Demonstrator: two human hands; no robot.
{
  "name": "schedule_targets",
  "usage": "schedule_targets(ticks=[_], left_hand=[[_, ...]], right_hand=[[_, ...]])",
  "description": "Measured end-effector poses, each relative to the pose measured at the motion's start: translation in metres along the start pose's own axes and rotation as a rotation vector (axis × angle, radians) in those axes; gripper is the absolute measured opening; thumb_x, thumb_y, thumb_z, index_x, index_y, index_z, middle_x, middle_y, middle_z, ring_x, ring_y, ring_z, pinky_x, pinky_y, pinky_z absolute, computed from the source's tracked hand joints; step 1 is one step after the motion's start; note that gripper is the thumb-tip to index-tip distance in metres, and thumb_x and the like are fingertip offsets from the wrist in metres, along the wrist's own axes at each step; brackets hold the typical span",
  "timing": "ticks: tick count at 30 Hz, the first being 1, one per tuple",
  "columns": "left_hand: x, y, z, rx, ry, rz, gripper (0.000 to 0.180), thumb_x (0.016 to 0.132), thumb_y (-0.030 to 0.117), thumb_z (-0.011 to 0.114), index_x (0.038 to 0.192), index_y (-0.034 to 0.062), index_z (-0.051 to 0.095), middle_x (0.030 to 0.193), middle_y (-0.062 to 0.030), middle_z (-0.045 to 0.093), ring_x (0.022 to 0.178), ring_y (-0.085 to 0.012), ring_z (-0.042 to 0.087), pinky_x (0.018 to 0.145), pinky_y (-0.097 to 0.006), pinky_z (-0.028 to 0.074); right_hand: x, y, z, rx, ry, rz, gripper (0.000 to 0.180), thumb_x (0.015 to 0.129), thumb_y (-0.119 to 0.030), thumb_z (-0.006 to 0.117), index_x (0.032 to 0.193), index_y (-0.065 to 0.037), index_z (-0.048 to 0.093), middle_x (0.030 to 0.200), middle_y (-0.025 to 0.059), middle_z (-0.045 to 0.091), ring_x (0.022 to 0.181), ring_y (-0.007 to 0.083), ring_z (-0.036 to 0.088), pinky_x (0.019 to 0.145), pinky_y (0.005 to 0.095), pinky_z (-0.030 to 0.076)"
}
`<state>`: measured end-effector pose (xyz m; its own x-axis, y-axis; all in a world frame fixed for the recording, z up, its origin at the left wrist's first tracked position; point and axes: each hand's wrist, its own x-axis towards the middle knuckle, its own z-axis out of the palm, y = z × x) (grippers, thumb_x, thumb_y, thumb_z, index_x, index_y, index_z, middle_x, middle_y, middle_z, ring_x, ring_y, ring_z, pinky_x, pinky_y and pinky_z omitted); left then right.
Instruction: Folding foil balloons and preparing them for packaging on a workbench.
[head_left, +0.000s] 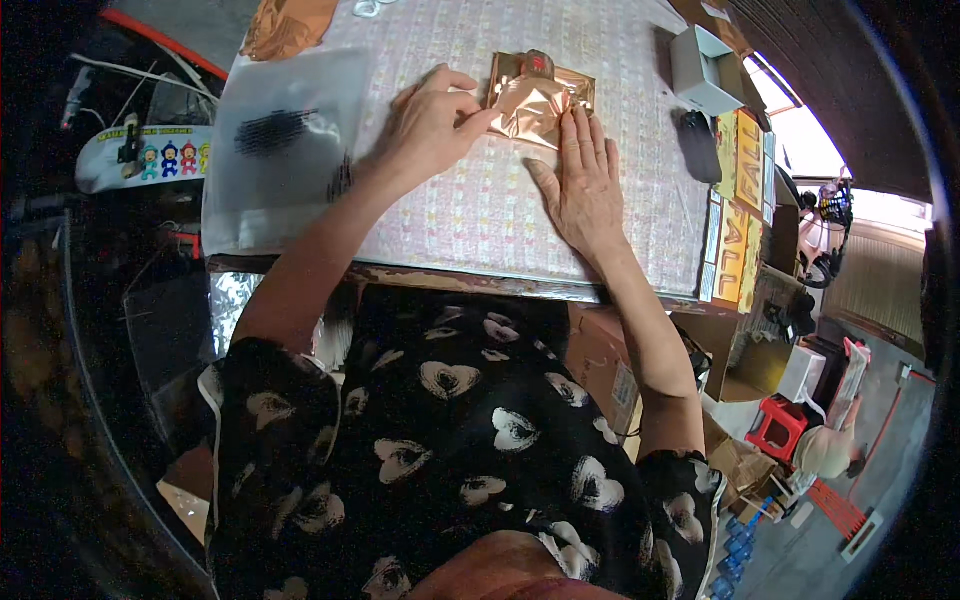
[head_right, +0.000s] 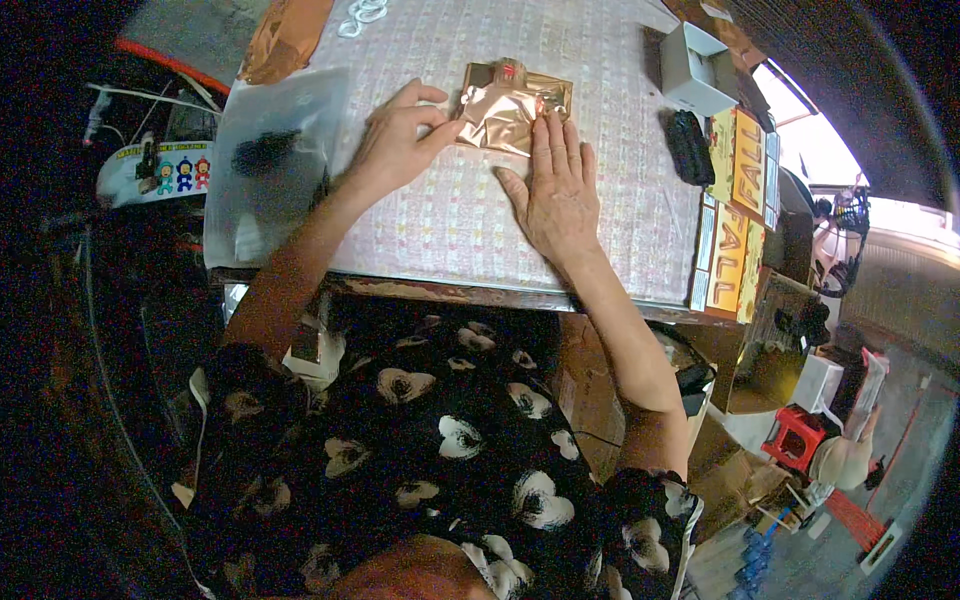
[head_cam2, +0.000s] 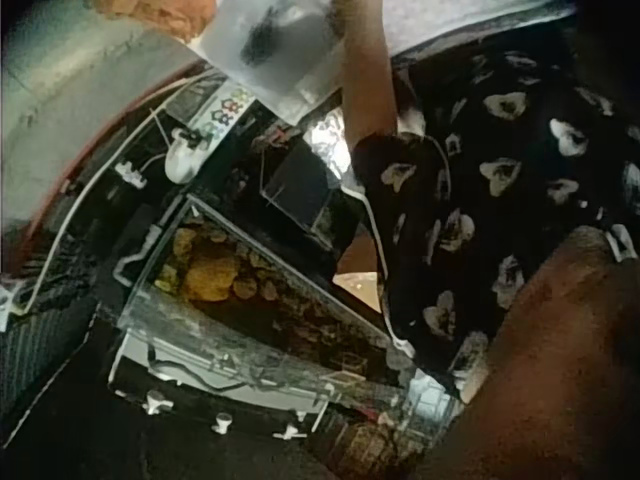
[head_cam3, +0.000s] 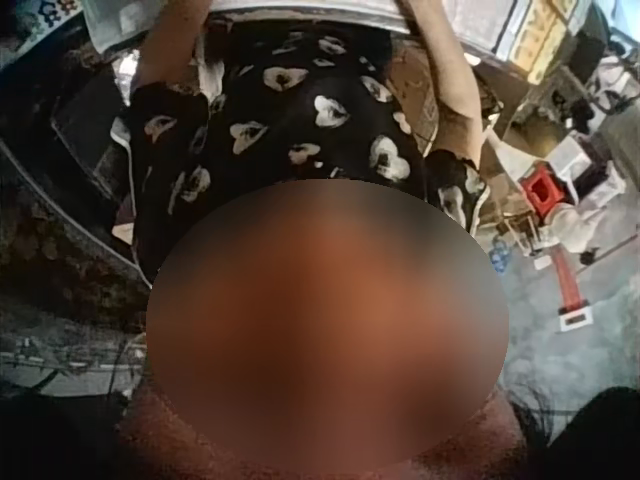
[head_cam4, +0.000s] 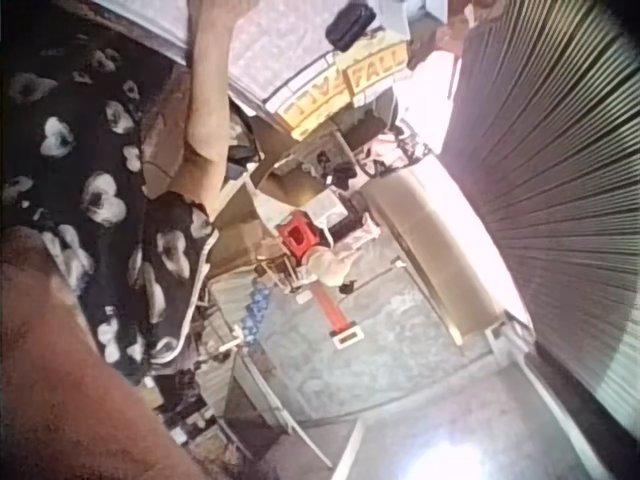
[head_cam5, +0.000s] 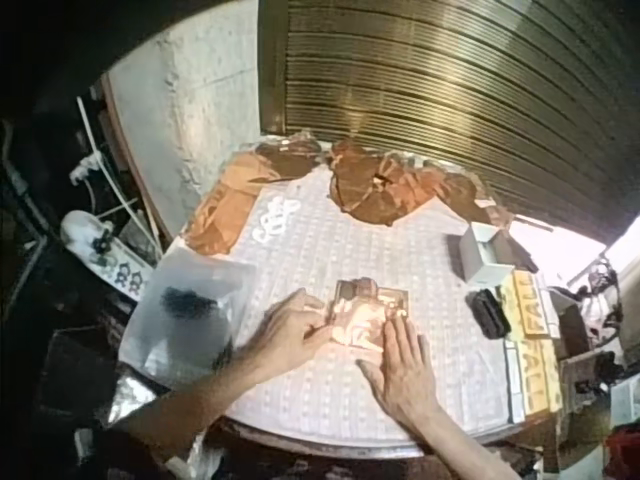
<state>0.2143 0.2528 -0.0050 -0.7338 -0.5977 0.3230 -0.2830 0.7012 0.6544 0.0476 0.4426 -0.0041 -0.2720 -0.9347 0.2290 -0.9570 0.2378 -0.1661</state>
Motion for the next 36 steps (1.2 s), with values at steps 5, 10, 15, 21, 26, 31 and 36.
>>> schedule_targets(ticks=[5,10,15,21,26,31,36], left_hand=[[-0.001,-0.001,0.008,0.08,-0.004,-0.021,0.024,0.088,0.03,0.077,0.079,0.0081,0.08,0.127,-0.005,0.065,0.125,-0.0233,0.057,0.106,-0.049,0.035],[0.0,-0.001,0.01,0.16,0.029,0.04,0.024,0.087,0.026,0.076,0.074,0.0069,0.078,0.131,-0.0044,0.065,0.131,-0.0245,0.053,0.106,-0.05,0.033],[0.007,0.004,-0.004,0.087,-0.178,-0.05,0.019,0.086,0.027,0.079,0.088,0.0085,0.076,0.135,-0.0059,0.063,0.131,-0.027,0.056,0.109,-0.051,0.034],[0.014,0.037,-0.008,0.532,0.001,0.269,0.053,0.099,0.029,0.065,0.149,0.0169,0.053,0.149,-0.0073,0.056,0.141,-0.0217,0.048,0.119,-0.062,0.026],[0.024,0.032,0.02,0.521,-0.203,0.4,0.058,0.105,0.036,0.054,0.158,0.0152,0.041,0.167,-0.0044,0.036,0.156,-0.0183,0.028,0.123,-0.063,0.007],[0.026,0.017,0.022,0.543,-0.276,0.366,0.062,0.107,0.044,0.048,0.161,0.0153,0.036,0.168,-0.0035,0.034,0.157,-0.0182,0.024,0.124,-0.062,0.002],[0.028,0.018,0.022,0.508,-0.331,0.329,0.067,0.105,0.047,0.049,0.162,0.0147,0.034,0.169,-0.0035,0.032,0.157,-0.0205,0.024,0.125,-0.062,0.002]], right_hand=[[0.0,-0.001,0.001,0.005,0.016,0.0,0.08,0.105,-0.054,0.048,0.159,0.003,0.03,0.165,0.0215,0.031,0.154,0.0393,0.027,0.124,0.054,0.023],[-0.001,0.0,0.001,0.009,0.014,0.0,0.078,0.106,-0.051,0.049,0.159,0.003,0.031,0.166,0.0218,0.03,0.154,0.0392,0.027,0.124,0.0527,0.023],[-0.001,0.0,0.002,0.011,0.018,0.018,0.077,0.106,-0.05,0.049,0.158,0.004,0.031,0.166,0.022,0.031,0.154,0.0393,0.027,0.124,0.0522,0.022],[-0.001,0.001,0.004,0.031,0.032,0.018,0.078,0.105,-0.049,0.051,0.158,0.005,0.032,0.164,0.0235,0.033,0.154,0.0399,0.028,0.124,0.052,0.023],[-0.001,0.001,0.003,0.039,0.043,0.019,0.079,0.105,-0.05,0.051,0.158,0.005,0.032,0.164,0.0239,0.034,0.153,0.0402,0.029,0.124,0.0522,0.023],[-0.001,-0.001,0.002,0.044,0.024,0.018,0.079,0.104,-0.051,0.051,0.158,0.005,0.032,0.165,0.0235,0.032,0.154,0.0402,0.028,0.124,0.0521,0.022],[0.002,-0.002,-0.005,-0.027,-0.003,0.02,0.079,0.104,-0.052,0.05,0.159,0.002,0.032,0.166,0.0216,0.03,0.155,0.0396,0.026,0.124,0.0577,0.02]])
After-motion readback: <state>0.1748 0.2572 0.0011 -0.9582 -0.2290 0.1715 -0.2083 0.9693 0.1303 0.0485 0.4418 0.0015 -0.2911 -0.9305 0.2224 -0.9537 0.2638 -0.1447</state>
